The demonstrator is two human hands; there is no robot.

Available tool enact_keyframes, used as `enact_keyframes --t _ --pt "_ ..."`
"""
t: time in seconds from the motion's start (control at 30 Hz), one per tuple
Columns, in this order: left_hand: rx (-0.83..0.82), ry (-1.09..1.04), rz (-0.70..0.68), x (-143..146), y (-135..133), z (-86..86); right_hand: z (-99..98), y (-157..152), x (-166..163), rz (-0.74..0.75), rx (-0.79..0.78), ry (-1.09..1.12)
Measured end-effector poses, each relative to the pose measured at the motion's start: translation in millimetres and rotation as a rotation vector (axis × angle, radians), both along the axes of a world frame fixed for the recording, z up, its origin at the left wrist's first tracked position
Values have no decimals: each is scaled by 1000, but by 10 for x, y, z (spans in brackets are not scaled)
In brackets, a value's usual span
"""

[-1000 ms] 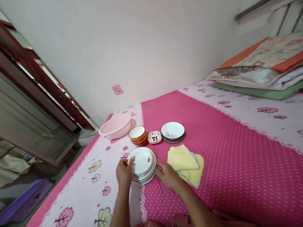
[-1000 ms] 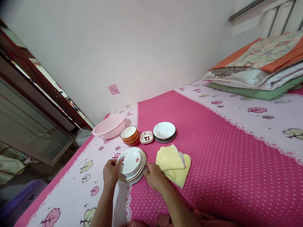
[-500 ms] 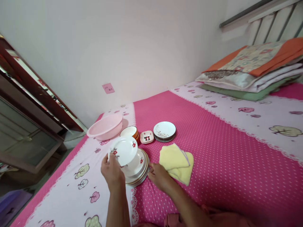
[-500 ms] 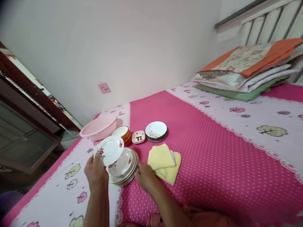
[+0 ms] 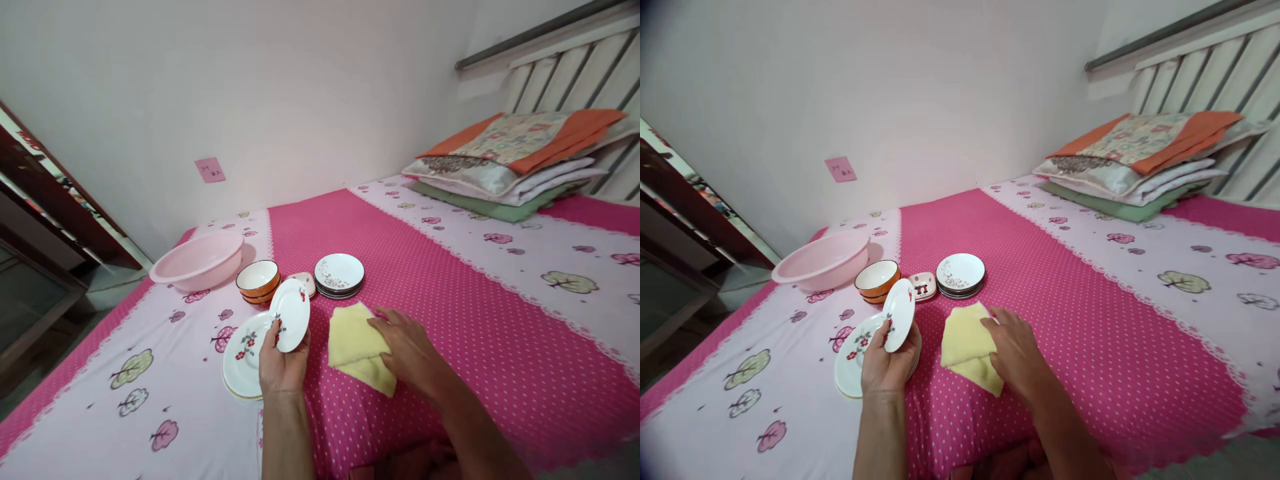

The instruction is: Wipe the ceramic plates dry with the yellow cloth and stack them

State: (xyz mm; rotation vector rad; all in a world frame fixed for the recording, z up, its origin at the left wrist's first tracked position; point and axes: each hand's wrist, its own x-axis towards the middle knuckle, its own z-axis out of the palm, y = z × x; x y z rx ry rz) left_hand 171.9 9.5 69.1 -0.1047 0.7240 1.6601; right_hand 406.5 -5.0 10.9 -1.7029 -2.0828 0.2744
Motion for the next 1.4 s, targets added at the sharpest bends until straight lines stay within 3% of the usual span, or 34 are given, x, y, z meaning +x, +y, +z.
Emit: enact_keyframes --t 0.1,0.27,0.37,0.53,0.63,0.73,0.83,0.93,1.0,1.1,1.27,1.33,1.4 --pt "30 10 -14 26 19 -48 -37 52 0 43 46 55" --pt "49 65 -15 40 19 -81 276 -47 -61 104 269 153" --pt "87 96 -42 28 5 -77 318 -231 -43 130 278 74" --pt "95 114 -40 35 -33 -59 -9 -493 -59 97 -35 -67" --pt "156 149 -77 61 -51 -59 -62 -539 -188 2 56 -84" --pt "223 128 -143 71 -52 -72 -134 -502 -358 78 194 -58" --pt "242 65 -190 49 -55 -78 -419 -381 -443 162 125 -58" --pt "296 6 -205 11 -78 -61 -689 -206 -407 104 149 16" --pt "280 -10 -187 -14 -100 -43 -706 -109 -339 22 219 96" --pt "221 -26 -162 -45 -121 -28 -473 -48 -193 -132 218 266" --pt "294 -37 -218 -75 -119 -45 240 -81 28 -588 57 666" --pt "322 -35 -214 -64 -118 -50 548 -74 -20 -557 123 833" --pt "345 -24 -182 -33 -118 -49 806 -45 -185 -499 337 905"
